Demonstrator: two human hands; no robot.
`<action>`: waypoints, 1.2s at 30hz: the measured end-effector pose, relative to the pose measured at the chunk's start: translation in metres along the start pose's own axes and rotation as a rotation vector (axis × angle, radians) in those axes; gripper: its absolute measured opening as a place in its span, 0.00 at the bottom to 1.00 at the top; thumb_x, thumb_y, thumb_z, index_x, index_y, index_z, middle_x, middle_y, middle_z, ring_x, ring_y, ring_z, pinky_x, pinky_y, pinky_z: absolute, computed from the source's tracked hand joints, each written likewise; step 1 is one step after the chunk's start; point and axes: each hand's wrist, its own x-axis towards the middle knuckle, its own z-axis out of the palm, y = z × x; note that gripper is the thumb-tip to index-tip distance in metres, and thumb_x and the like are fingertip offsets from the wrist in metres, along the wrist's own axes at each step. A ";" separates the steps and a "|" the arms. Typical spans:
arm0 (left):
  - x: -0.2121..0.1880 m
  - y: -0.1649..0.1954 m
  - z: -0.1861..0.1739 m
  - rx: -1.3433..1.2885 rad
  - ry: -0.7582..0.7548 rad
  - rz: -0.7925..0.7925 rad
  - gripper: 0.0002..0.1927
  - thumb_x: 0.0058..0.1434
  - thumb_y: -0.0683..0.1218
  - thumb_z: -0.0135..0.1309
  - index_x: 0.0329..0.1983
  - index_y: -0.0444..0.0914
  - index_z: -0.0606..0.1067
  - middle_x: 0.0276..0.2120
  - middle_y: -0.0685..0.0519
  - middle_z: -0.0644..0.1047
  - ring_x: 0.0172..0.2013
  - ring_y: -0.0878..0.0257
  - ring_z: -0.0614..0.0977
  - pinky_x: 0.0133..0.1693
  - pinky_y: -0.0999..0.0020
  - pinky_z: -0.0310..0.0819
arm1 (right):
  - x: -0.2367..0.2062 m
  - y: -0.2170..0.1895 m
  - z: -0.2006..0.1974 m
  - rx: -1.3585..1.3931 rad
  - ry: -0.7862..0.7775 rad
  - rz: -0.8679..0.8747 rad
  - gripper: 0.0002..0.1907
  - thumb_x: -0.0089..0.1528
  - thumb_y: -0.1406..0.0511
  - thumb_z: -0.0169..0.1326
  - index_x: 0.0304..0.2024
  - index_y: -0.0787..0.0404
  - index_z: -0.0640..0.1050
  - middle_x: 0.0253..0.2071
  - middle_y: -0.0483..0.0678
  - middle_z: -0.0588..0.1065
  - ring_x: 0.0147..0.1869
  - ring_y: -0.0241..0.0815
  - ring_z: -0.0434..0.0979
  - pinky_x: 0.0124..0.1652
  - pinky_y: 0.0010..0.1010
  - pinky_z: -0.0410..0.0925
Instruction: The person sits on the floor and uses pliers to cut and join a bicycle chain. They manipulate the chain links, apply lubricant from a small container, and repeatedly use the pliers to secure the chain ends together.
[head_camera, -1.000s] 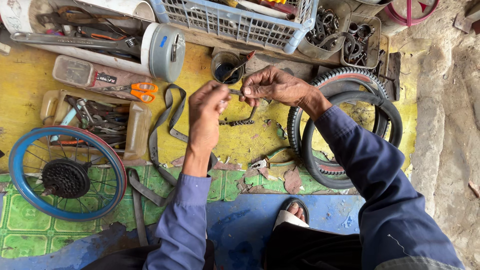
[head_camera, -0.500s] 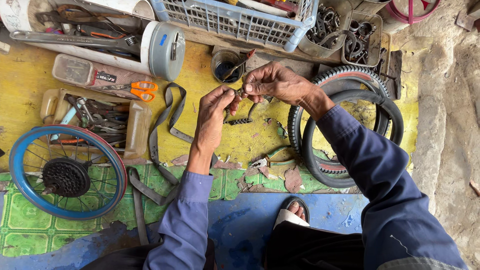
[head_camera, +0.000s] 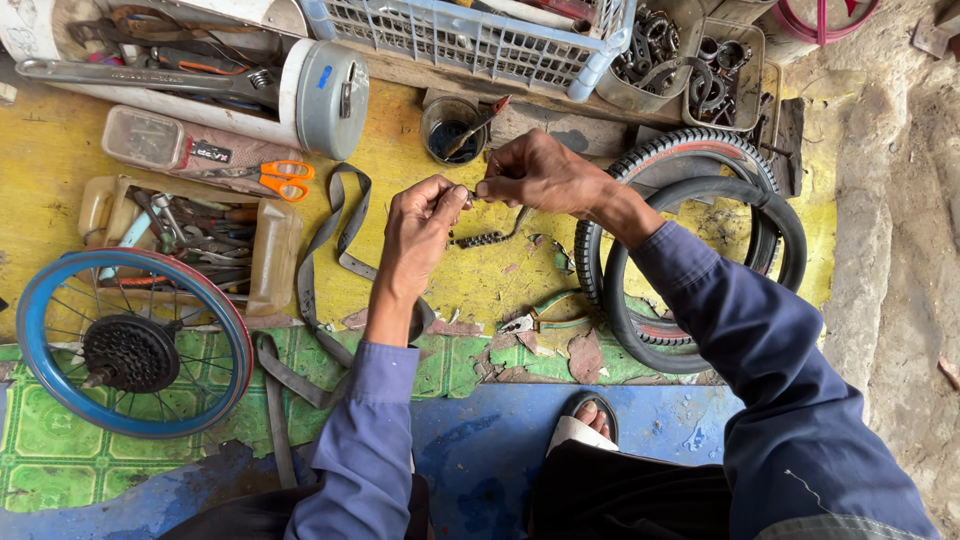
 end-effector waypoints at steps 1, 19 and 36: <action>0.001 -0.001 -0.003 -0.042 -0.020 -0.002 0.12 0.69 0.46 0.55 0.32 0.34 0.77 0.22 0.61 0.66 0.24 0.74 0.62 0.25 0.74 0.54 | 0.000 0.002 0.000 0.111 -0.016 0.011 0.12 0.64 0.60 0.61 0.31 0.62 0.81 0.22 0.40 0.76 0.26 0.28 0.72 0.26 0.25 0.65; 0.001 -0.013 -0.009 -0.333 -0.059 0.043 0.09 0.71 0.45 0.54 0.36 0.35 0.78 0.26 0.61 0.72 0.27 0.74 0.67 0.30 0.77 0.61 | 0.005 0.030 0.009 0.537 -0.135 -0.149 0.09 0.67 0.62 0.59 0.41 0.63 0.80 0.33 0.37 0.76 0.35 0.27 0.72 0.35 0.20 0.66; 0.005 -0.020 -0.001 0.060 0.041 0.106 0.08 0.69 0.42 0.54 0.35 0.33 0.78 0.27 0.50 0.76 0.27 0.65 0.71 0.31 0.68 0.65 | 0.005 0.008 0.000 0.203 -0.051 -0.123 0.09 0.65 0.65 0.59 0.42 0.65 0.81 0.34 0.48 0.79 0.35 0.35 0.74 0.36 0.29 0.68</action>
